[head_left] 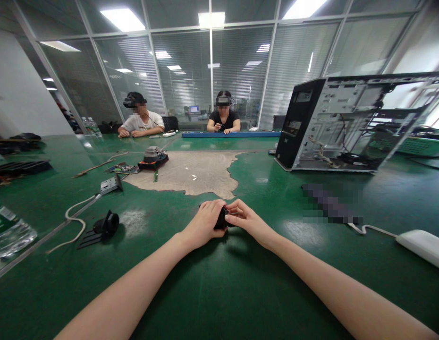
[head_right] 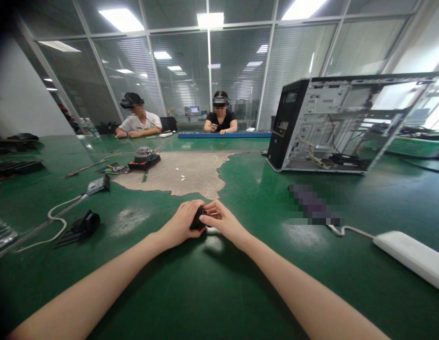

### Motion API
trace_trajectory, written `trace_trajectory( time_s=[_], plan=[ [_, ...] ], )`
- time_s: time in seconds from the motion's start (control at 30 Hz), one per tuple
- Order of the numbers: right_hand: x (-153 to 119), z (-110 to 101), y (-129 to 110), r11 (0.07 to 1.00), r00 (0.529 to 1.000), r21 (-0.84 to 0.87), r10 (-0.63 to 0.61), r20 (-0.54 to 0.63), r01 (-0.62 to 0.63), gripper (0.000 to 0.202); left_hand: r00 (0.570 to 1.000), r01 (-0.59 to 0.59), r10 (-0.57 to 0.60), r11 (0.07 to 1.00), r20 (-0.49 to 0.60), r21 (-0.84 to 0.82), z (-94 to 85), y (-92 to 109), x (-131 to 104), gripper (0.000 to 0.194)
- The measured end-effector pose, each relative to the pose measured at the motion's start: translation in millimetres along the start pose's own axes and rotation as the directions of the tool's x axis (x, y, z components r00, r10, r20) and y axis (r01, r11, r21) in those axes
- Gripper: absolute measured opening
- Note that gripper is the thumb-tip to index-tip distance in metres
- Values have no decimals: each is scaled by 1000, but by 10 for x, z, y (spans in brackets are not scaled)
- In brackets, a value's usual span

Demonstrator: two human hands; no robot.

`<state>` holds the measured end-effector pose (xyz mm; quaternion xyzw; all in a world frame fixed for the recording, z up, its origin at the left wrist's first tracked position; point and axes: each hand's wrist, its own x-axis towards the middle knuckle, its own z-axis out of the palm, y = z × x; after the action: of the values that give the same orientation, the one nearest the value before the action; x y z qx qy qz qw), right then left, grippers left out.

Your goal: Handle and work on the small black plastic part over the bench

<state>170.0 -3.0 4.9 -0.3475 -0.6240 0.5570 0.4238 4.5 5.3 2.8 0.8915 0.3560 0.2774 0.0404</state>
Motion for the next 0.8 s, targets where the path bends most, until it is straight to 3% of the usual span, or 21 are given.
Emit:
trace_trajectory(
  time_s=[0.3,0.53,0.8],
  plan=[
    [41,-2,81,998,997,-42,44,-60,-47,28,1000,-2,2,1000,2,22,6,-1,3,52],
    [-5,-22,31,1000,999,12,-4,49,3,38,1000,-7,6,1000,16,20,-3,-6,1,56],
    [19,15,46,1000,999,28,-11,-45,12,27,1000,-6,6,1000,-8,12,6,9,8,52]
  ],
)
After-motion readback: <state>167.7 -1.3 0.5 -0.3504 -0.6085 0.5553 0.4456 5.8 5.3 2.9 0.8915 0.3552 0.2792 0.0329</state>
